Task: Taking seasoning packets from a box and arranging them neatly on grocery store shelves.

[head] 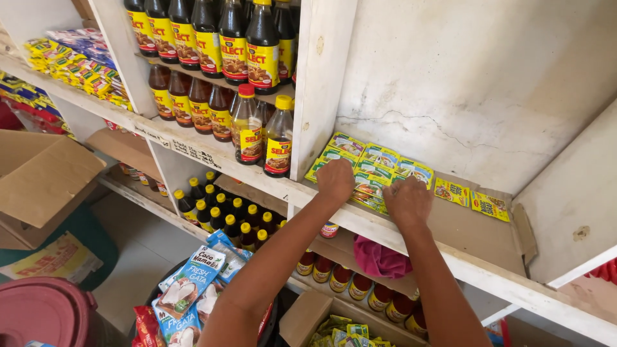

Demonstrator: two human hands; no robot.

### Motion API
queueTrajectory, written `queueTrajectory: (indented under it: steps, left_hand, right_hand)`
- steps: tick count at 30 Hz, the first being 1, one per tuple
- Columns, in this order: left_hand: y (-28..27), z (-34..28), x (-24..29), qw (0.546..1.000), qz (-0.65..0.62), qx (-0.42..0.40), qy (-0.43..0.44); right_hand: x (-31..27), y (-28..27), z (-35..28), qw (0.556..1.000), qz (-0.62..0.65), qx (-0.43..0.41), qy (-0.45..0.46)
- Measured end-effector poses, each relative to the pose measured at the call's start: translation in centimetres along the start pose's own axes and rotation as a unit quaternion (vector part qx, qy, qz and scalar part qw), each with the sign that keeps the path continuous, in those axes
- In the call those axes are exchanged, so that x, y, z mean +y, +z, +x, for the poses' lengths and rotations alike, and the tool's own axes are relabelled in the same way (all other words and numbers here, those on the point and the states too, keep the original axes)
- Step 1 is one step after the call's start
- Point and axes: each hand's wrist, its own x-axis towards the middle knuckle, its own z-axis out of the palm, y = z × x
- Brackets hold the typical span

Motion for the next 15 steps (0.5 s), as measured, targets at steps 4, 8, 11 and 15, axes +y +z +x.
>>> queueTrajectory:
  steps: [4,8,11,15]
  left_hand:
    - [-0.6,-0.5,0.1,0.999,0.026,-0.018,0.004]
    - [-0.5,-0.7,-0.2,0.999,0.030,-0.018,0.006]
    - [-0.9,-1.0,-0.3,1.000,0.010,0.002,0.025]
    - [-0.7,-1.0,-0.6,1.000,0.007,0.000,0.022]
  right_hand:
    - [-0.9,-0.9,0.0,0.998,-0.038,-0.050,-0.003]
    - [-1.3,-1.2,0.1,0.992,-0.074,-0.104,0.014]
    - [-1.5,-1.3,0.1,0.992,-0.062,-0.104,0.019]
    - [-1.8,-1.6,0.0,0.991,-0.066,-0.117,0.015]
